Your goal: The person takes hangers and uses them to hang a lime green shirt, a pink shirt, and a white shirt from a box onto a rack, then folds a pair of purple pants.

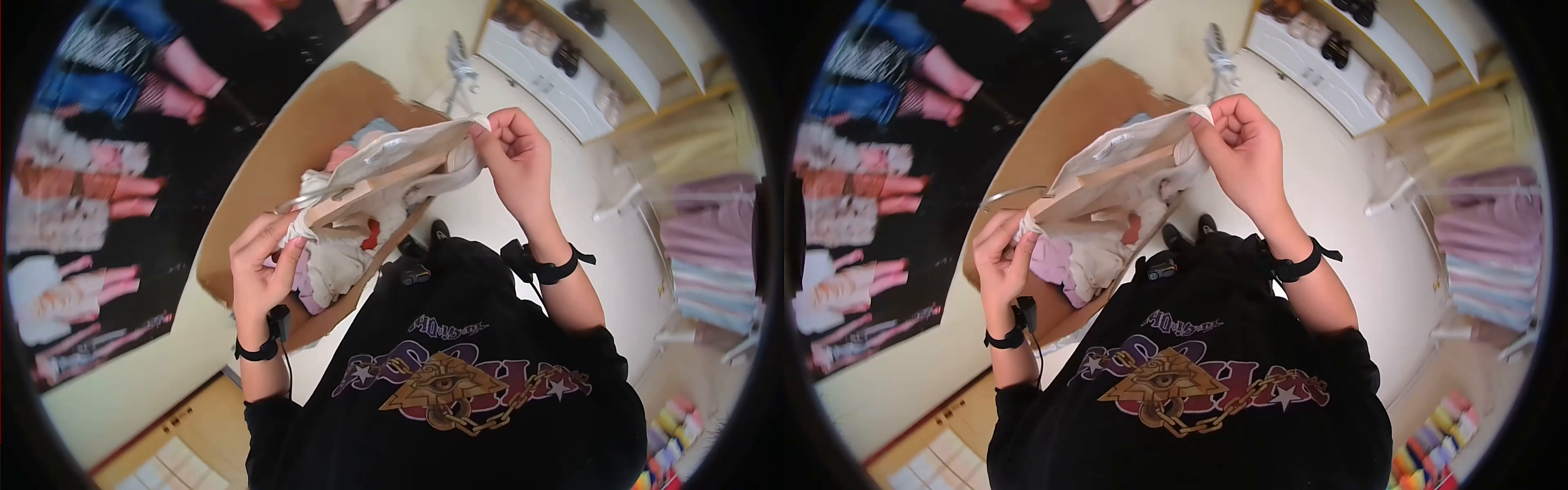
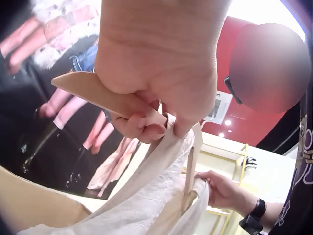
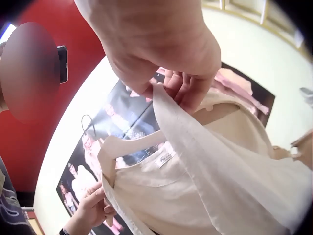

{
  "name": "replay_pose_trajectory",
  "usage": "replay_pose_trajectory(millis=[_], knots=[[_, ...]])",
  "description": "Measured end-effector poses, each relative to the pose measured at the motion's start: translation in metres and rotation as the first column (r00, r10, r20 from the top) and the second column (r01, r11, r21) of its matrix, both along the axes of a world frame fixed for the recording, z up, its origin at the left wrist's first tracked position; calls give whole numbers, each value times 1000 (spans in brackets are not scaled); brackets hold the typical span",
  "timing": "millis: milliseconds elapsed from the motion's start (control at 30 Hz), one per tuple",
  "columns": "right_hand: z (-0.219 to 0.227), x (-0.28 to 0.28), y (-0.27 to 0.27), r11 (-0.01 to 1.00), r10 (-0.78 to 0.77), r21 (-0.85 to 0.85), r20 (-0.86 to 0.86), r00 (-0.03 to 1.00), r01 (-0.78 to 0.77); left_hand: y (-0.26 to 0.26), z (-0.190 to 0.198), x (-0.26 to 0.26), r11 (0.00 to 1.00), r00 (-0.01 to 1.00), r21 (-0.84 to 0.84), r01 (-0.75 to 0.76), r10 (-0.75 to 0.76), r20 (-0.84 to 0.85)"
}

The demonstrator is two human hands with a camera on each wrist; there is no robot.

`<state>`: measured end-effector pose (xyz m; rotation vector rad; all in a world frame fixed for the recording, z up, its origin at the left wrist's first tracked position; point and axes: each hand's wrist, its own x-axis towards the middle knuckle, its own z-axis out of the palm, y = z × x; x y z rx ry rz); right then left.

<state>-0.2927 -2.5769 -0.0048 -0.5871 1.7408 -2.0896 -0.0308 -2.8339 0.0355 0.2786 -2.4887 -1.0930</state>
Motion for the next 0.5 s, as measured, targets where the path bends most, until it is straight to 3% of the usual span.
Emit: replay_pose_trajectory(millis=[67, 133, 200, 267, 300, 333, 400, 467, 500], knots=[[4, 11, 27, 995, -97, 16, -17, 995, 97, 2, -14, -25, 992, 994, 54, 111, -109, -27], [10, 32, 53, 997, -21, 74, -127, 992, 31, 14, -25, -58, 973, 980, 115, 198, -195, -41], [10, 44, 82, 976, -10, 209, -240, 971, 62, 31, -31, -91, 941, 953, 151, 302, -297, -56], [14, 50, 115, 899, -7, 418, -281, 960, 129, 53, -30, -123, 911, 922, 144, 386, -379, -78], [12, 52, 135, 822, -26, 516, -389, 921, 241, 66, -28, -136, 897, 906, 128, 423, -415, -85], [8, 56, 156, 815, -64, 508, -396, 916, 277, 78, -27, -148, 881, 888, 119, 458, -450, -89], [3, 61, 201, 689, -349, 397, -552, 758, 606, 105, -19, -170, 854, 855, 76, 515, -505, -114], [16, 59, 254, 541, -401, 291, -735, 547, 789, 137, 4, -185, 829, 821, -5, 560, -556, -127], [28, 56, 274, 530, -434, 239, -748, 502, 814, 155, 17, -193, 818, 806, -63, 572, -574, -142]])
